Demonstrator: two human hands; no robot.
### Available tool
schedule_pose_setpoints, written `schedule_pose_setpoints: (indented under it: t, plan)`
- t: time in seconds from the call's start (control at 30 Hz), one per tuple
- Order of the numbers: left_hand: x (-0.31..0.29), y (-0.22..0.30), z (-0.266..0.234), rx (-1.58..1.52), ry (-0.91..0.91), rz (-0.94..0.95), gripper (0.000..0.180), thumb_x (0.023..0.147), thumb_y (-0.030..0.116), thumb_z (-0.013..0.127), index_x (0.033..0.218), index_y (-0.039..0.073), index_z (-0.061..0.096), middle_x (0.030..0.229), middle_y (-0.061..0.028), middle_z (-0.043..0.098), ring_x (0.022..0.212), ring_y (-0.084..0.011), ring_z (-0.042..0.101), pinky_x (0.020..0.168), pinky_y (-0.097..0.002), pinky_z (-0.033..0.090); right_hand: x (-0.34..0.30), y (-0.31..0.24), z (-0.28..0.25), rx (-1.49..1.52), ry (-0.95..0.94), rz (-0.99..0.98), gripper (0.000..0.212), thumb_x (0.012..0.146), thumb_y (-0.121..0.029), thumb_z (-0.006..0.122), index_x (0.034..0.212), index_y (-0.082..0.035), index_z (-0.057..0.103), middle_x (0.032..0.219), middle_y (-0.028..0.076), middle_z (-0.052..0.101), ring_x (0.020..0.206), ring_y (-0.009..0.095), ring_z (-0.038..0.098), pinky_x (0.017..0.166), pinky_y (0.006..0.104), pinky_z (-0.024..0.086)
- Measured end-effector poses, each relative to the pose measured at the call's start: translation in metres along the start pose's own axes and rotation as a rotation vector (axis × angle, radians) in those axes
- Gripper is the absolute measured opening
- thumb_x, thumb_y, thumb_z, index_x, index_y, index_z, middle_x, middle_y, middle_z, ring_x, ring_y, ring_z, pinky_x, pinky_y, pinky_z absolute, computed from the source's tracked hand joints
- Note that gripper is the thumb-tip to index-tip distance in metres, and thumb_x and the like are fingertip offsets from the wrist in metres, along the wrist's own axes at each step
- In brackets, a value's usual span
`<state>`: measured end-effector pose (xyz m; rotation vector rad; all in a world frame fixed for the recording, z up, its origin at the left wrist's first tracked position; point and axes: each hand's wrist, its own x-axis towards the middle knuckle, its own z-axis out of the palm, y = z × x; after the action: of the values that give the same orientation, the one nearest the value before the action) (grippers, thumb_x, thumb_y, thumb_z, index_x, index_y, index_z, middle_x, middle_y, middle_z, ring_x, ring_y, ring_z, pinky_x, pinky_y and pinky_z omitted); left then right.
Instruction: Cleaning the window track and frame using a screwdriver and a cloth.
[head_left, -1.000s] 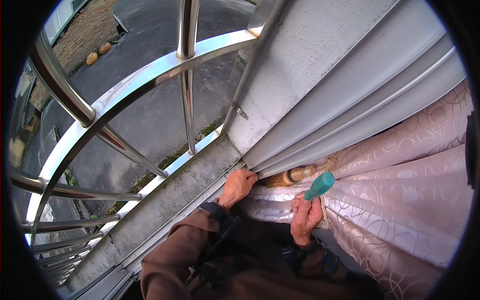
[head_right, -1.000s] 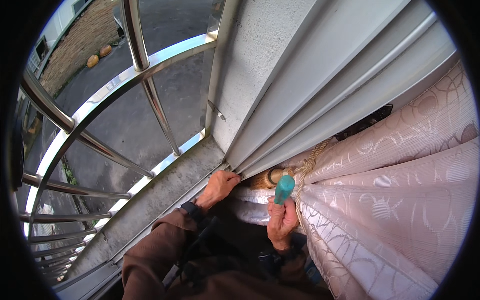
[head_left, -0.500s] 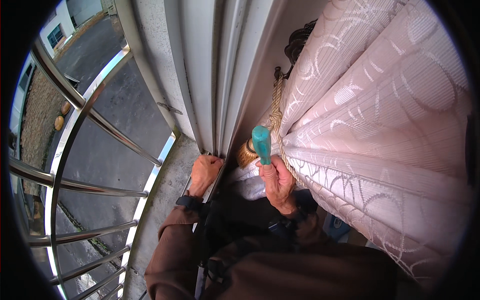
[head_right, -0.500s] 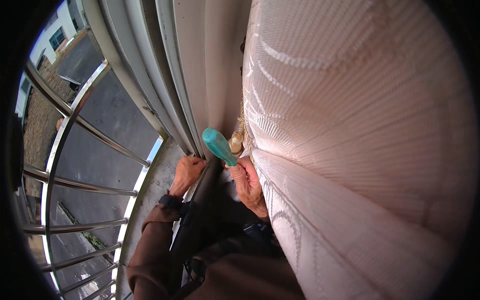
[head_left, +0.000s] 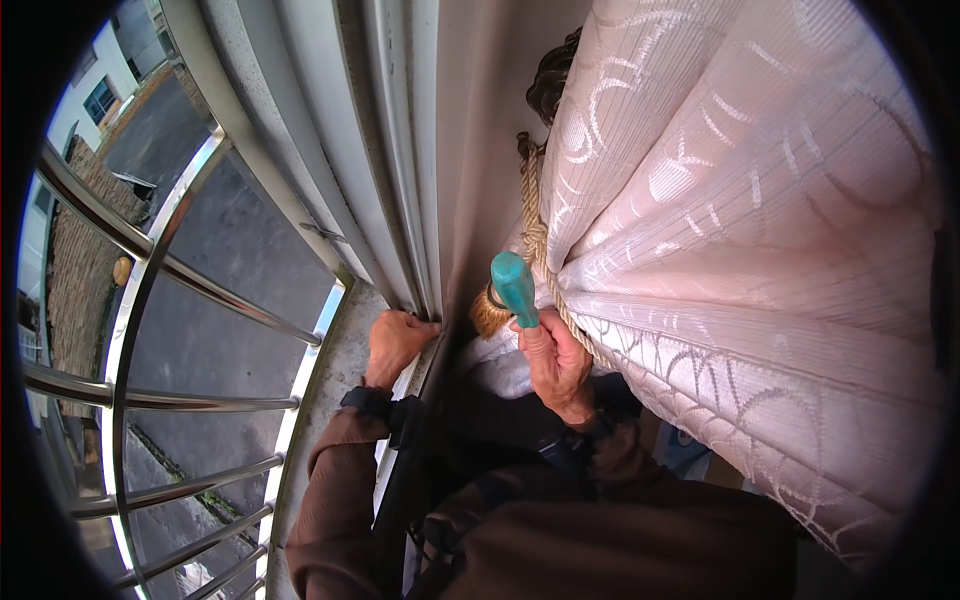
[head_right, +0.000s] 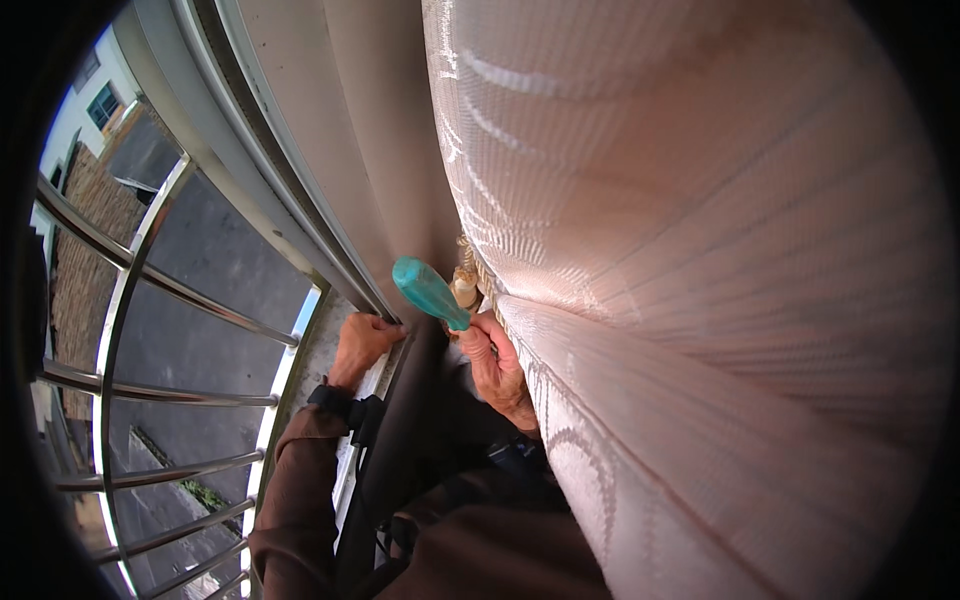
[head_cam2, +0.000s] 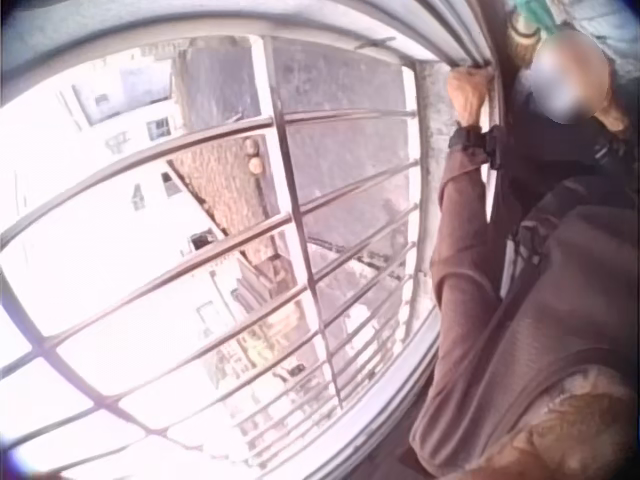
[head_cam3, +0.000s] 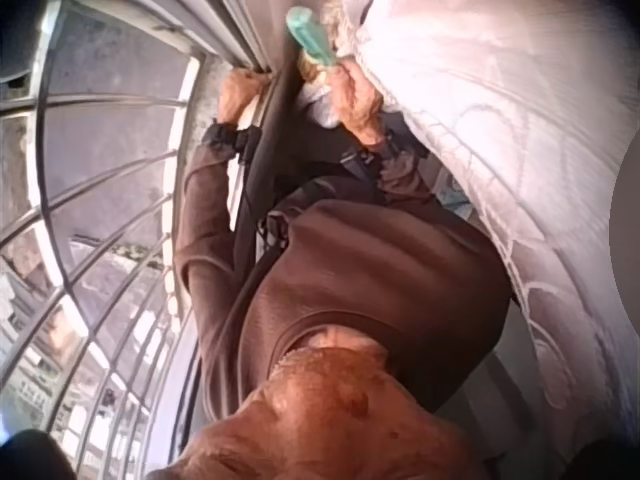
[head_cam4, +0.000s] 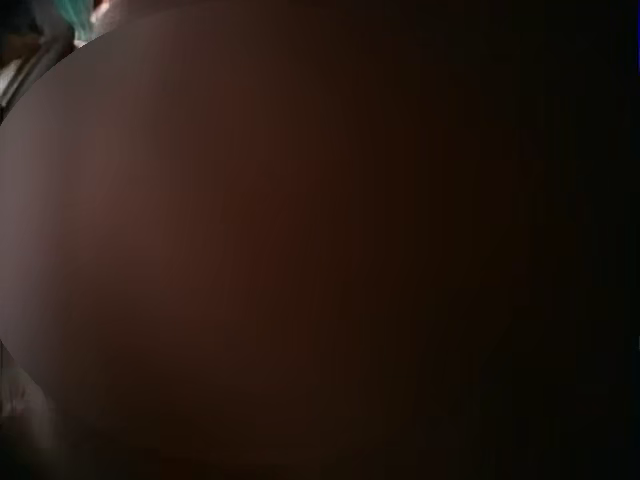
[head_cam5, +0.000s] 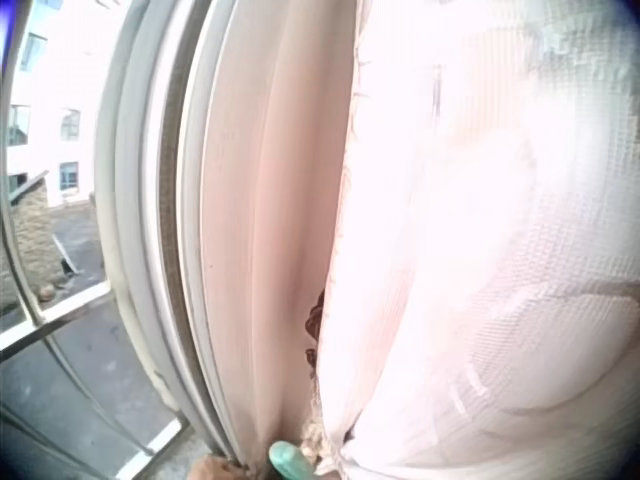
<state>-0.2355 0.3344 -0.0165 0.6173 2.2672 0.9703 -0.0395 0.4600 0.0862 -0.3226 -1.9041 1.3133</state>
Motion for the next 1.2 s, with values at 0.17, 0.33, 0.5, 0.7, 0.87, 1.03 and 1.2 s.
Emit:
schedule_pose_setpoints:
  t: [0.17, 0.33, 0.5, 0.7, 0.87, 1.03, 1.2]
  plan:
    - [0.006, -0.002, 0.003, 0.105, 0.009, 0.052, 0.032, 0.077, 0.035, 0.081, 0.078, 0.003, 0.079, 0.075, -0.0186, 0.073, 0.072, -0.0316, 0.072, 0.071, -0.0416, 0.056, -0.001, 0.01, -0.003, 0.006, -0.019, 0.074, 0.027, 0.107, -0.021, 0.055, 0.1, 0.003, 0.066, 0.077, 0.001, 0.054, 0.066, 0.008, 0.048, 0.06, 0.0233, 0.04]
    - [0.0, -0.001, 0.005, 0.11, 0.023, 0.049, 0.034, 0.078, 0.036, 0.08, 0.084, 0.003, 0.079, 0.078, -0.0186, 0.073, 0.076, -0.0335, 0.072, 0.073, -0.0429, 0.056, -0.002, 0.019, -0.006, 0.001, -0.075, 0.157, 0.03, 0.107, -0.025, 0.054, 0.105, 0.003, 0.063, 0.076, -0.001, 0.053, 0.068, 0.007, 0.046, 0.062, 0.0221, 0.039]
    - [-0.029, 0.003, 0.01, -0.042, 0.206, -0.001, 0.032, 0.085, 0.03, 0.074, 0.088, -0.001, 0.076, 0.075, -0.0156, 0.073, 0.069, -0.0266, 0.07, 0.069, -0.0394, 0.054, -0.009, 0.009, 0.004, 0.248, -0.132, 0.228, 0.032, 0.105, -0.03, 0.057, 0.106, 0.002, 0.062, 0.081, 0.0, 0.053, 0.071, 0.008, 0.046, 0.064, 0.0246, 0.038]
    - [-0.108, 0.048, -0.05, -0.505, 0.188, 0.057, 0.032, 0.098, 0.027, 0.066, 0.113, 0.0, 0.071, 0.088, -0.0098, 0.074, 0.078, -0.0261, 0.07, 0.073, -0.0388, 0.053, -0.001, 0.001, 0.014, 0.495, -0.345, 0.205, 0.032, 0.108, -0.029, 0.052, 0.113, 0.002, 0.058, 0.077, -0.001, 0.046, 0.067, 0.009, 0.038, 0.062, 0.0274, 0.037]
    - [-0.146, 0.1, -0.079, -0.332, 0.345, 0.824, 0.035, 0.097, 0.03, 0.068, 0.117, 0.002, 0.066, 0.103, -0.0144, 0.071, 0.095, -0.0317, 0.068, 0.081, -0.0405, 0.053, 0.007, -0.015, 0.035, 0.236, -0.476, 0.095, 0.034, 0.107, -0.029, 0.053, 0.113, 0.004, 0.061, 0.089, 0.007, 0.063, 0.079, 0.016, 0.06, 0.073, 0.0303, 0.049]
    - [-0.14, 0.101, -0.082, -0.407, 0.165, 0.833, 0.03, 0.094, 0.022, 0.069, 0.113, -0.001, 0.063, 0.099, -0.0184, 0.067, 0.091, -0.0406, 0.063, 0.082, -0.0426, 0.052, 0.026, -0.038, 0.047, -0.031, -0.584, -0.062, 0.025, 0.1, -0.019, 0.064, 0.112, 0.003, 0.065, 0.101, 0.014, 0.071, 0.093, 0.024, 0.07, 0.08, 0.0344, 0.054]
    - [-0.131, 0.081, -0.106, -0.704, 0.122, 0.82, 0.027, 0.098, 0.024, 0.069, 0.111, 0.001, 0.063, 0.093, -0.0089, 0.068, 0.087, -0.0192, 0.067, 0.077, -0.0358, 0.052, 0.032, -0.057, 0.038, -0.049, -0.501, -0.066, 0.024, 0.095, -0.009, 0.071, 0.115, 0.003, 0.068, 0.108, 0.011, 0.063, 0.1, 0.019, 0.065, 0.089, 0.03, 0.052]
